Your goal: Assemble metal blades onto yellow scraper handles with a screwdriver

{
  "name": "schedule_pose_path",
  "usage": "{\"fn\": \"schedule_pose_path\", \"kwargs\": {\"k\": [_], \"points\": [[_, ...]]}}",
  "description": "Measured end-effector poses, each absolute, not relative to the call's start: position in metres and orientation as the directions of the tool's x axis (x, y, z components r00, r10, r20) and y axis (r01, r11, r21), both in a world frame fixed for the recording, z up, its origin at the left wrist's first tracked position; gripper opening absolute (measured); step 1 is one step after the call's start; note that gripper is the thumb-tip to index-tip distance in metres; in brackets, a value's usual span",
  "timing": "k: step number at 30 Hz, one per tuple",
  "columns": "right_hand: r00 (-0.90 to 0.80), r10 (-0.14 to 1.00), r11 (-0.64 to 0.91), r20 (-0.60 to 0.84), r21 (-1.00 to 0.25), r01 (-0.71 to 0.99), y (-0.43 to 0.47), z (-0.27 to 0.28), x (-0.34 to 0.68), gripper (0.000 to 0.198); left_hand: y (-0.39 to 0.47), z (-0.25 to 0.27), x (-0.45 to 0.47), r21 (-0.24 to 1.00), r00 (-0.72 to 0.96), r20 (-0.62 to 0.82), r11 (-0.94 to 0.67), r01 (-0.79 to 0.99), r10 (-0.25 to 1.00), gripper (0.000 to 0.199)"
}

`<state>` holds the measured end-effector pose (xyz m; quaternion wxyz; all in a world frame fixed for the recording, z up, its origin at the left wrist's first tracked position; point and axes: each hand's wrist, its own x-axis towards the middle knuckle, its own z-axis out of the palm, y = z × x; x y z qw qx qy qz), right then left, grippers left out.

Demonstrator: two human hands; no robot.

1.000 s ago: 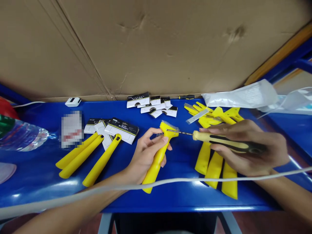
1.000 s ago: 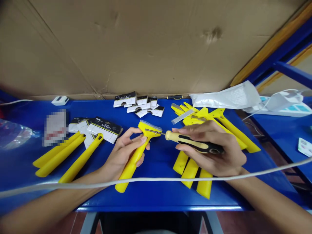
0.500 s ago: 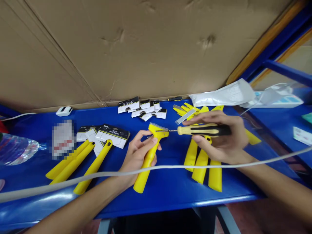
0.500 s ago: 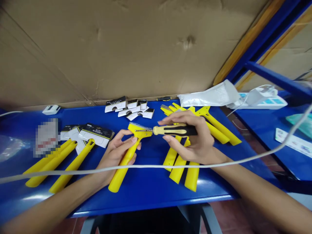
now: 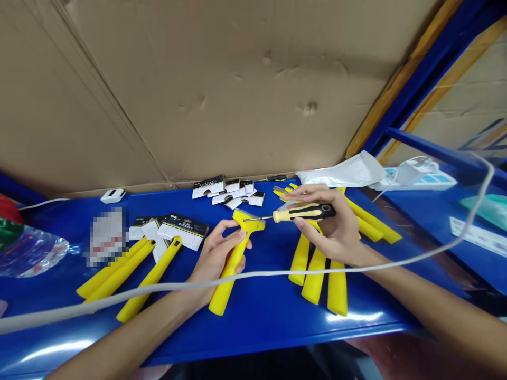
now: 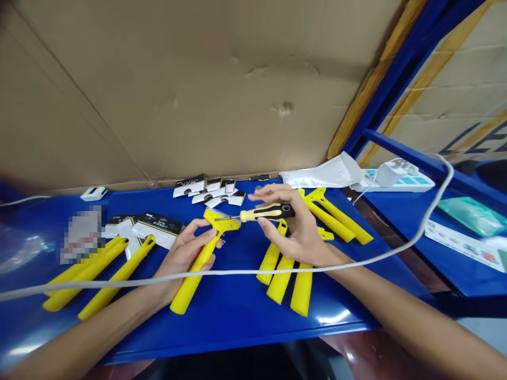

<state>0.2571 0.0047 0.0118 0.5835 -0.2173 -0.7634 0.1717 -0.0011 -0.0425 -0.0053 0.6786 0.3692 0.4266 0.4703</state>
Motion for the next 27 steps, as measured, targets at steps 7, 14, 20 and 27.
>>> {"fn": "schedule_pose_path", "kwargs": {"k": [7,14,20,27], "points": [[-0.229,0.458,0.883,0.859,-0.407,0.235,0.0034,0.0133,0.2561,0.04,-0.0416,-0.0094,-0.0026,0.861,0.216,-0.246,0.315,-0.398,0.945,0.044],[-0.233,0.457,0.88,0.859,-0.398,0.259,-0.0026,0.0144,0.2494,0.041,-0.0397,-0.0107,-0.0048,0.845,0.219,-0.257,0.328,-0.421,0.941,0.043],[-0.156,0.555,0.83,0.817,-0.532,0.167,0.0,0.0118,0.2474,0.038,-0.0414,-0.0093,-0.0028,0.862,0.235,-0.235,0.314,-0.399,0.943,0.039],[-0.148,0.554,0.823,0.819,-0.512,0.246,0.0002,0.007,0.25,0.03,-0.0395,-0.0103,-0.0034,0.869,0.207,-0.241,0.305,-0.39,0.948,0.043]]}}
